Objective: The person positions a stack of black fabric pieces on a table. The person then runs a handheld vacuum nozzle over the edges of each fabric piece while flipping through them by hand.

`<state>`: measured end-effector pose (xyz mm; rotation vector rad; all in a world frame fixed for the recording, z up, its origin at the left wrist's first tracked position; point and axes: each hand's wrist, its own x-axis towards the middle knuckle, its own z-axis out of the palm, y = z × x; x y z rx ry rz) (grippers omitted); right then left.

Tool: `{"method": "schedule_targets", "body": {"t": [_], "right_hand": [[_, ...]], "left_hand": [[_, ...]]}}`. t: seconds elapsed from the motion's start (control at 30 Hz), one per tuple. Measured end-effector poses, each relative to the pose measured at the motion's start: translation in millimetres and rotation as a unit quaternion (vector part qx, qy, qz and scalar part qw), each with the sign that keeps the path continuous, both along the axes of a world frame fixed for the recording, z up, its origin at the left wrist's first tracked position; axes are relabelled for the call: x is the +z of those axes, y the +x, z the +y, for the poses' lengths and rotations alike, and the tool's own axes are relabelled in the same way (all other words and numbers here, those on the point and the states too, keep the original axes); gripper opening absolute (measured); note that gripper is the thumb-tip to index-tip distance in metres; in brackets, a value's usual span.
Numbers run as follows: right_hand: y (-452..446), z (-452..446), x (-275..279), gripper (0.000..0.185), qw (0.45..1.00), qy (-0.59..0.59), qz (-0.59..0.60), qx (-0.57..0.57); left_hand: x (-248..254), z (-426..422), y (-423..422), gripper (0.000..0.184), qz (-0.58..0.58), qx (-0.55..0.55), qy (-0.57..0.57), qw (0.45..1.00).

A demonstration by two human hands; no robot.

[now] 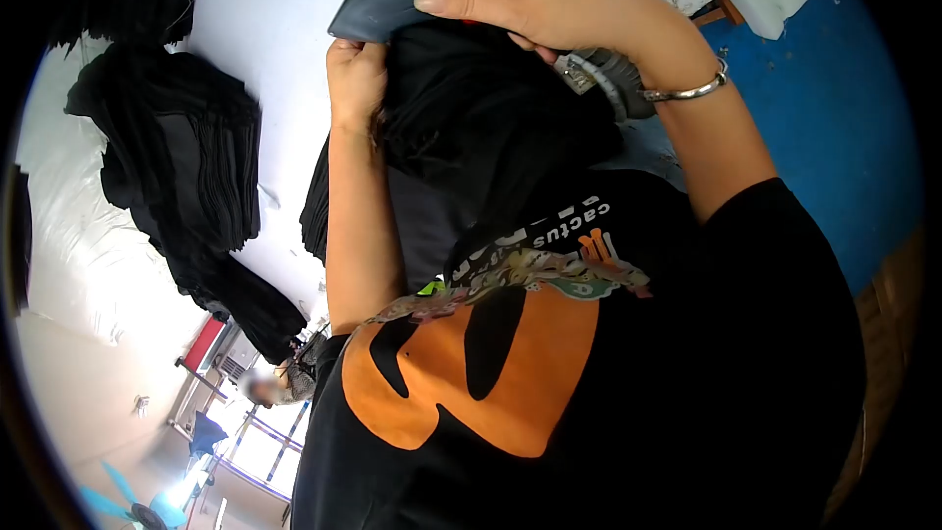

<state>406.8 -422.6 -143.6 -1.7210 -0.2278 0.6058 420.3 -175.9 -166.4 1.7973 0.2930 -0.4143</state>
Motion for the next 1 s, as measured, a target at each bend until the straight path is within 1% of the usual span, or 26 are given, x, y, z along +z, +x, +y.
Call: {"method": "schedule_targets", "body": {"t": [0.03,0.07,0.1,0.13,0.2,0.27,0.3,0.33,0.37,0.4,0.47,0.5,0.53,0.6,0.63,0.67,0.7,0.73,0.77,0.8,0.83,0.87,0.9,0.93,0.97,1.0], "right_hand": [[-4.8,-4.9,1.6,0.051,1.000,0.003,0.000,0.001],[-13.6,-14.6,8.3,0.050,0.999,-0.033,0.026,-0.018],[-22.6,-23.4,12.9,0.049,0.995,-0.071,0.053,-0.035],[-29.1,-30.6,14.1,0.049,0.995,-0.073,0.053,-0.029],[-38.7,-42.7,14.3,0.047,0.997,-0.070,-0.008,-0.038],[-25.5,-21.3,12.6,0.045,0.996,-0.091,0.006,-0.006],[-19.6,-5.7,9.8,0.044,0.997,-0.079,0.003,-0.021],[-14.8,5.1,3.9,0.044,0.997,-0.066,-0.001,-0.034],[-10.5,7.7,-3.1,0.043,0.995,-0.076,-0.060,-0.023],[-14.1,3.0,-2.2,0.043,0.995,-0.075,-0.059,-0.025],[-28.4,-21.2,9.2,0.062,0.995,-0.078,-0.037,-0.054],[-31.1,-35.6,24.8,0.061,0.991,-0.098,0.087,-0.016],[-31.8,-33.6,20.1,0.061,0.991,-0.101,0.085,-0.012],[-39.1,-23.1,2.6,0.063,0.993,-0.071,-0.082,-0.050],[-32.0,-10.6,2.6,0.044,0.990,-0.128,-0.059,-0.014],[-25.4,3.0,11.4,0.045,0.991,-0.127,0.019,-0.032],[-23.3,7.1,-2.3,0.045,0.987,-0.122,-0.075,-0.071],[-20.7,12.6,-13.0,0.044,0.973,-0.115,-0.165,-0.110],[-24.3,1.3,-11.2,0.044,0.974,-0.113,-0.165,-0.110],[-30.8,-18.1,-2.0,0.044,0.984,-0.104,-0.115,-0.087],[-37.8,-33.4,3.4,0.045,0.991,-0.096,-0.065,-0.063],[-44.5,-43.4,4.3,0.045,0.991,-0.098,-0.069,-0.061],[-50.4,-53.5,6.0,0.046,0.991,-0.116,-0.040,-0.052],[-52.4,-58.1,8.0,0.047,0.990,-0.132,-0.011,-0.042],[-47.1,-53.7,7.6,0.048,0.990,-0.138,-0.012,-0.030],[-39.4,-48.1,8.0,0.049,0.990,-0.140,0.011,-0.028]], "left_hand": [[0.4,-1.2,-2.3,0.015,-0.015,0.019,-0.030,0.999],[0.9,-0.7,-4.1,0.015,-0.030,0.039,-0.059,0.997],[-0.1,0.5,-4.9,0.015,-0.028,0.043,-0.059,0.997],[-3.0,1.2,-4.5,0.015,-0.035,0.040,-0.046,0.998],[-4.7,-0.4,-4.5,0.015,-0.041,0.038,-0.035,0.998],[-3.2,-4.0,-0.7,0.014,-0.031,0.033,-0.002,0.999],[-3.5,-3.3,0.0,0.014,-0.033,0.030,-0.004,0.999],[-3.4,-0.3,-0.2,0.014,-0.026,0.036,0.019,0.999],[-2.4,2.5,-0.5,0.015,-0.016,0.040,0.043,0.998],[-0.5,4.0,-2.3,0.015,-0.016,0.039,0.045,0.998],[3.4,5.8,-6.1,0.015,-0.052,0.045,0.002,0.998],[3.2,3.9,-4.5,0.015,-0.055,0.050,-0.001,0.997],[3.1,1.8,-4.8,0.015,-0.067,0.041,0.013,0.997],[1.8,0.4,-7.5,0.015,-0.074,0.029,0.027,0.996],[0.0,0.6,-5.6,0.014,-0.054,0.038,0.059,0.996],[-0.2,0.6,-3.3,0.013,-0.036,0.050,0.091,0.994],[4.8,2.9,-4.4,0.013,-0.039,0.052,0.092,0.994],[15.1,6.8,-9.2,0.013,-0.092,0.017,0.116,0.989],[27.5,11.4,-15.3,0.013,-0.144,-0.020,0.139,0.979],[43.4,20.0,-24.6,0.016,-0.141,-0.032,0.118,0.983],[55.0,40.1,-32.8,0.019,-0.042,-0.089,0.032,0.995],[60.8,59.9,-35.4,0.022,0.055,-0.144,-0.057,0.986],[73.7,60.8,-25.0,0.031,0.249,-0.157,-0.050,0.954],[65.7,50.9,-29.4,0.031,0.247,-0.151,-0.052,0.956],[47.3,32.7,-32.2,0.037,0.060,-0.142,0.175,0.973],[29.2,21.8,-28.7,0.043,-0.136,-0.115,0.386,0.905]]}}
